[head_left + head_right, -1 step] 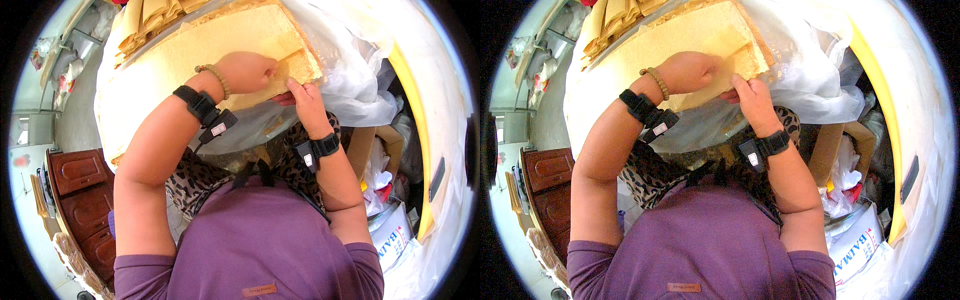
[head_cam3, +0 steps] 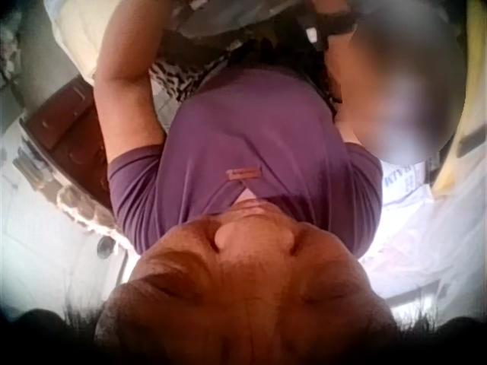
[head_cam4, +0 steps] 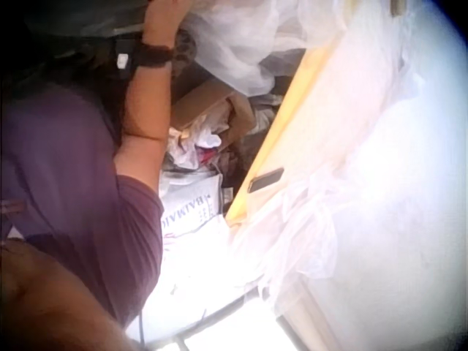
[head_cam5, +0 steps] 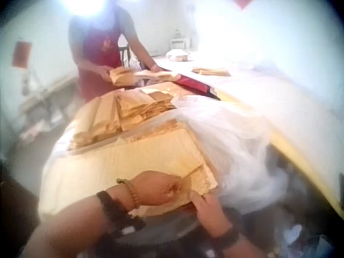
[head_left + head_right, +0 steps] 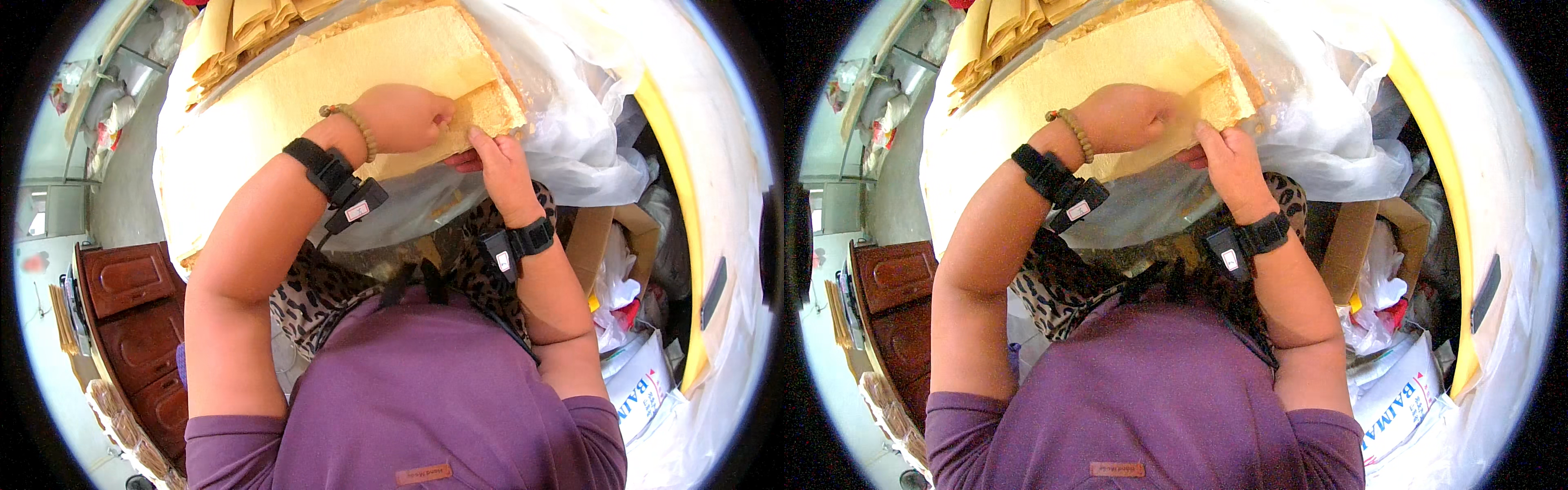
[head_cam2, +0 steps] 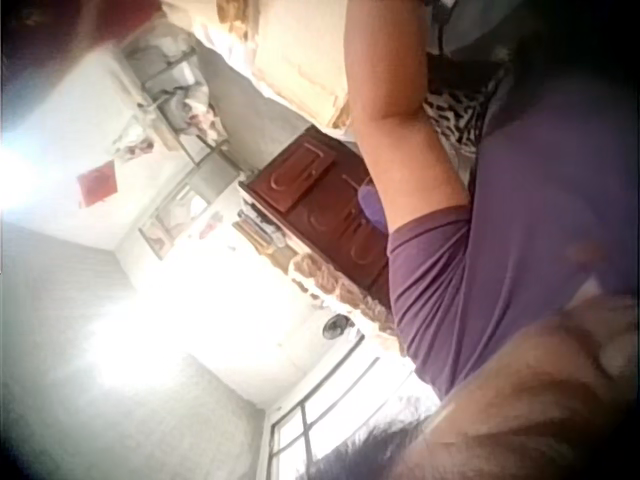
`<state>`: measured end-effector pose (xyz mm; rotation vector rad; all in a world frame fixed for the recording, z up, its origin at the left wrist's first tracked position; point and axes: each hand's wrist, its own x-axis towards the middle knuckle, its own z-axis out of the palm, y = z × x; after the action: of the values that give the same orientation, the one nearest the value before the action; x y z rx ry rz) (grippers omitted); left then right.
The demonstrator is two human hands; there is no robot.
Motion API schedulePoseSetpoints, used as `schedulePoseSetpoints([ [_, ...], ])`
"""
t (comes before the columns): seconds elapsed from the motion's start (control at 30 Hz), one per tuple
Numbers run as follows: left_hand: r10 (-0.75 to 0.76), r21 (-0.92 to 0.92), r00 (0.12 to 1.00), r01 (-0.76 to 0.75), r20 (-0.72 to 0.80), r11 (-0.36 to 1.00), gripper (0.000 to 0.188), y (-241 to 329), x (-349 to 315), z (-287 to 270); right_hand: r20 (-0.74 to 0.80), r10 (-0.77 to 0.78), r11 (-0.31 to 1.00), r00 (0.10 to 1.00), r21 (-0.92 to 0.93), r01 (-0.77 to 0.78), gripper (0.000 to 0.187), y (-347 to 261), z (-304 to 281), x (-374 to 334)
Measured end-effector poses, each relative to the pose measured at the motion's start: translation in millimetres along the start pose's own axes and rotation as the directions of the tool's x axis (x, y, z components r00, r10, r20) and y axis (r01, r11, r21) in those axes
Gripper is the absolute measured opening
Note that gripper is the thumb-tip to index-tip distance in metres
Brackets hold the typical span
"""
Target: The person folds large sheets of thin paper one by one, smoothing the edges and stacking them on a table covered in plastic.
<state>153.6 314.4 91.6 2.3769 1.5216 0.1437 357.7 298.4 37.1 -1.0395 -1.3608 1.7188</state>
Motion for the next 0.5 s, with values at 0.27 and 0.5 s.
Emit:
schedulePoseSetpoints([
  [0.27, -0.082, -0.184, 0.966, 0.13, 0.247, 0.974, 0.018, 8, 0, -30, -0.028, 0.014, 0.999, 1.0, 0.03, -0.013, 0.041, -1, 2, 0],
  [0.5, -0.005, 0.067, 0.99, -0.005, 0.144, 0.998, 0.016, 5, -5, -23, -0.038, 0.043, 0.998, 0.998, 0.043, -0.042, 0.039, -8, 6, -2],
])
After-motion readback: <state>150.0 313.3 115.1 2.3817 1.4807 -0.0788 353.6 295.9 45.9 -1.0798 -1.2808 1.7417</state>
